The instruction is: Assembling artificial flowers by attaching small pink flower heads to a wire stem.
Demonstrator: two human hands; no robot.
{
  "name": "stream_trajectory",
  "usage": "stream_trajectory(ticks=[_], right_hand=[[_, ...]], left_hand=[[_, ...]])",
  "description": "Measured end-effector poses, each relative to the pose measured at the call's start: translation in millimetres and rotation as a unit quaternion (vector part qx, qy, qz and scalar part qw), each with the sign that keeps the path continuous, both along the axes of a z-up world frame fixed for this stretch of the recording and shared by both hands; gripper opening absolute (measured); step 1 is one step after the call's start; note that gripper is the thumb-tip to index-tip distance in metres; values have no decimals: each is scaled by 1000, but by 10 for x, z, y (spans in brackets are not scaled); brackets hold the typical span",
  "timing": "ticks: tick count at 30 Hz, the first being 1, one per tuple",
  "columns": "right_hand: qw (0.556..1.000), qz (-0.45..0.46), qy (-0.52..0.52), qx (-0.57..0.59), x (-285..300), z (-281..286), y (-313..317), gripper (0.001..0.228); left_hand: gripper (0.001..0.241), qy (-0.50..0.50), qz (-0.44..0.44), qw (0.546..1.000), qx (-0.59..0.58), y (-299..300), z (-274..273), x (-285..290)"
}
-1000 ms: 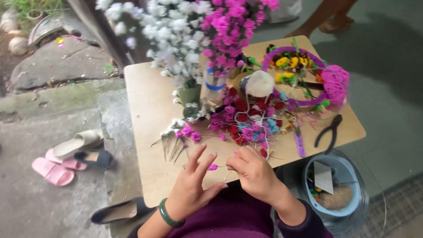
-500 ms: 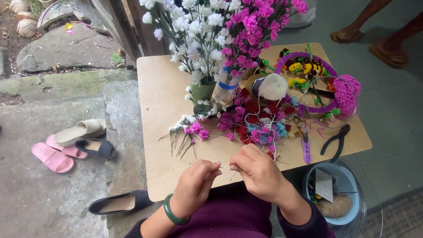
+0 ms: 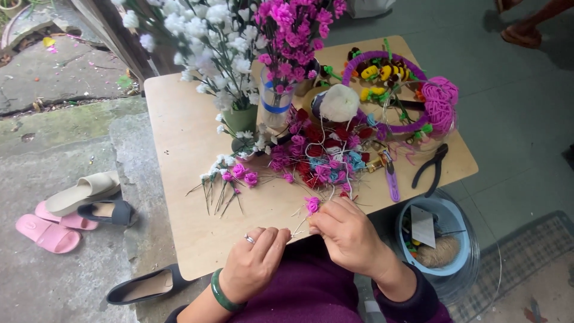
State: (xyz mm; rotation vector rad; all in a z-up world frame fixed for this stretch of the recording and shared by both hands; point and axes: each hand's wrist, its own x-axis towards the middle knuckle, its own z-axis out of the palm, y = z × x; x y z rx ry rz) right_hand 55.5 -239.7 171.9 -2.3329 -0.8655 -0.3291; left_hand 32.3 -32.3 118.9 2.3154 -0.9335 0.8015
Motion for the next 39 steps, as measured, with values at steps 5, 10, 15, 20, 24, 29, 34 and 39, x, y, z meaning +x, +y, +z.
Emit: stream_trajectory(ticks=[5, 10, 15, 20, 24, 29, 34, 39], right_hand=[[990, -123, -58, 20, -193, -347, -486, 26], [938, -70, 96, 324, -517, -671, -1182, 56], [936, -49, 302, 175, -720, -1204, -1003, 28], [961, -112, 234, -92, -547, -1942, -576, 50], [942, -40, 275, -187, -311, -1901, -15, 38], [961, 24, 246, -125, -208, -1820, 217, 27], [961, 43, 250, -108, -292, -1892, 257, 20], [962, 56, 249, -99, -319, -1942, 228, 15]], left_hand=[[15, 0, 69, 998, 10, 10, -470, -5], [20, 130, 179, 968, -119, 547, -623, -222], [16, 143, 260, 935, -195, 902, -811, -541], [14, 131, 297, 920, -218, 979, -766, -606], [14, 92, 275, 933, -212, 972, -662, -585], [14, 86, 272, 931, -227, 991, -649, -607], [18, 91, 266, 927, -250, 990, -706, -613], [16, 100, 252, 927, -258, 951, -697, -581]])
